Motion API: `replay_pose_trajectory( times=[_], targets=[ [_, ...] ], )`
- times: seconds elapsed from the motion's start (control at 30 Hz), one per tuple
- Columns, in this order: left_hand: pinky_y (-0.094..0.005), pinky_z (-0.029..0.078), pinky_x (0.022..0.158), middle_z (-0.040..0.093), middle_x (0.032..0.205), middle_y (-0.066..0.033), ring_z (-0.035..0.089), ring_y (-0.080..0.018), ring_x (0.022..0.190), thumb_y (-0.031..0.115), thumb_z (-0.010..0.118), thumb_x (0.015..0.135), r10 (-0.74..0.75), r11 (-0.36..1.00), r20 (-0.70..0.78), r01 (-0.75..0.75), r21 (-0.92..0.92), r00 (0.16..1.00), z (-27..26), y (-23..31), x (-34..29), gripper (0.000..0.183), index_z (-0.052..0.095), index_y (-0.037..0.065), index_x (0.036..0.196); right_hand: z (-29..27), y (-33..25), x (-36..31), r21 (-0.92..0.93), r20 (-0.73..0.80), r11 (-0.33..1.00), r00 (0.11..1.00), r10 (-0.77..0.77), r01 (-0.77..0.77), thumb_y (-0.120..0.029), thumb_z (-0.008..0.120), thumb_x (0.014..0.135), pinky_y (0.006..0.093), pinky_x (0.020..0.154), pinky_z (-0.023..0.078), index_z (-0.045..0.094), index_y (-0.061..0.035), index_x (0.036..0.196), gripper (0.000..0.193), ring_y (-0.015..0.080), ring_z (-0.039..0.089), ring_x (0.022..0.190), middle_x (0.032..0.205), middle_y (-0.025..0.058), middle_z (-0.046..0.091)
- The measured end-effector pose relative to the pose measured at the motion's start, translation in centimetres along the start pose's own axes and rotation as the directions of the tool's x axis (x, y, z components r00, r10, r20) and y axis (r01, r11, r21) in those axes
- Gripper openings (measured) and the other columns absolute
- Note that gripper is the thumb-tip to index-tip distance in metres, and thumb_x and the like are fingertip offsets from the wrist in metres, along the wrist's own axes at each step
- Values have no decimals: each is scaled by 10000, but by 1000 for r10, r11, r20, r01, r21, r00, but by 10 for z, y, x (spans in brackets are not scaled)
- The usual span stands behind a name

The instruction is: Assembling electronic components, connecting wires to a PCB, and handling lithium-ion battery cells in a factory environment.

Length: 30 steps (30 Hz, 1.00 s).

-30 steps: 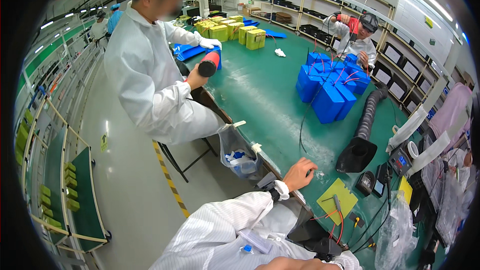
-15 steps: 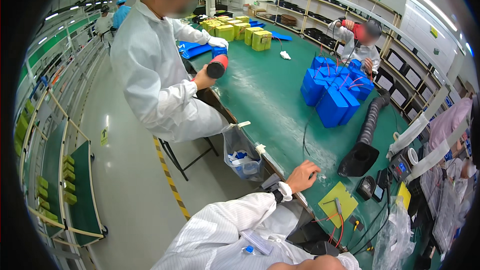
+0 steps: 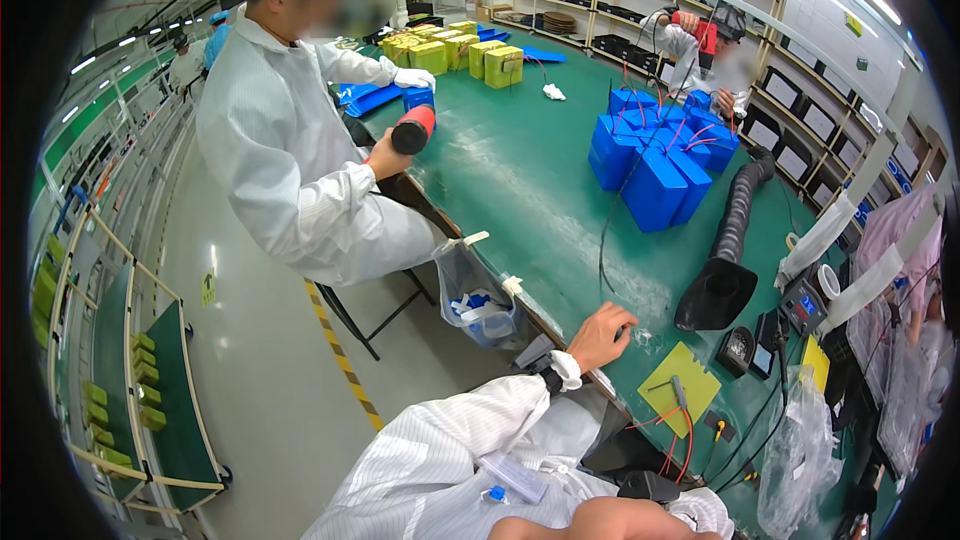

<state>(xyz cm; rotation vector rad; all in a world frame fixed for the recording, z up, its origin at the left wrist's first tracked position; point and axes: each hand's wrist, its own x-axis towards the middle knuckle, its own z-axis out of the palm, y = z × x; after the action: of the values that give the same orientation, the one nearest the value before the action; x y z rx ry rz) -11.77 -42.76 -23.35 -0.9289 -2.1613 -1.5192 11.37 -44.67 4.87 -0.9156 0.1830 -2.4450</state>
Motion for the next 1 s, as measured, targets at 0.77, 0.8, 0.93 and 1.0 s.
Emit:
replay_pose_trajectory(
  times=[0.77, 0.8, 0.93, 1.0],
  targets=[
    [-409, 518, 798, 680, 938, -114, 600, -314, 928, 6, 628, 832, -5, 1000, 2, 5, 14, 1000, -3, 3, -2, 114, 680, 12, 934, -9, 14, 5, -112, 90, 994, 996, 29, -19, -158, 696, 948, 351, 794, 393, 535, 7, 1085, 268, 194, 498, 850, 918, 78, 544],
    [-410, 517, 800, 681, 939, -115, 601, -316, 928, 8, 630, 831, 4, 1000, -5, -4, 8, 1000, -2, 3, -1, 115, 680, 13, 935, -12, 13, 5, -114, 87, 993, 996, 27, -17, -158, 696, 948, 351, 794, 393, 535, 7, 1085, 268, 194, 498, 850, 918, 78, 544],
    [-411, 517, 808, 683, 941, -118, 603, -318, 931, 8, 631, 827, 11, 1000, 27, -11, -17, 1000, 3, 1, -1, 123, 682, 13, 939, -25, -11, 8, -175, 102, 985, 995, 9, 9, -265, 641, 988, 364, 833, 404, 565, 30, 1101, 325, 218, 526, 918, 1030, 145, 547],
    [-414, 517, 817, 682, 935, -120, 604, -325, 935, 9, 633, 825, 17, 1000, -2, -17, 22, 1000, 4, -2, 0, 125, 686, 18, 937, -36, -20, 4, -367, -185, 929, 982, -30, -41, -165, 602, 1015, 346, 752, 469, 549, -31, 1142, 192, 195, 565, 833, 915, 101, 557]
  ],
)
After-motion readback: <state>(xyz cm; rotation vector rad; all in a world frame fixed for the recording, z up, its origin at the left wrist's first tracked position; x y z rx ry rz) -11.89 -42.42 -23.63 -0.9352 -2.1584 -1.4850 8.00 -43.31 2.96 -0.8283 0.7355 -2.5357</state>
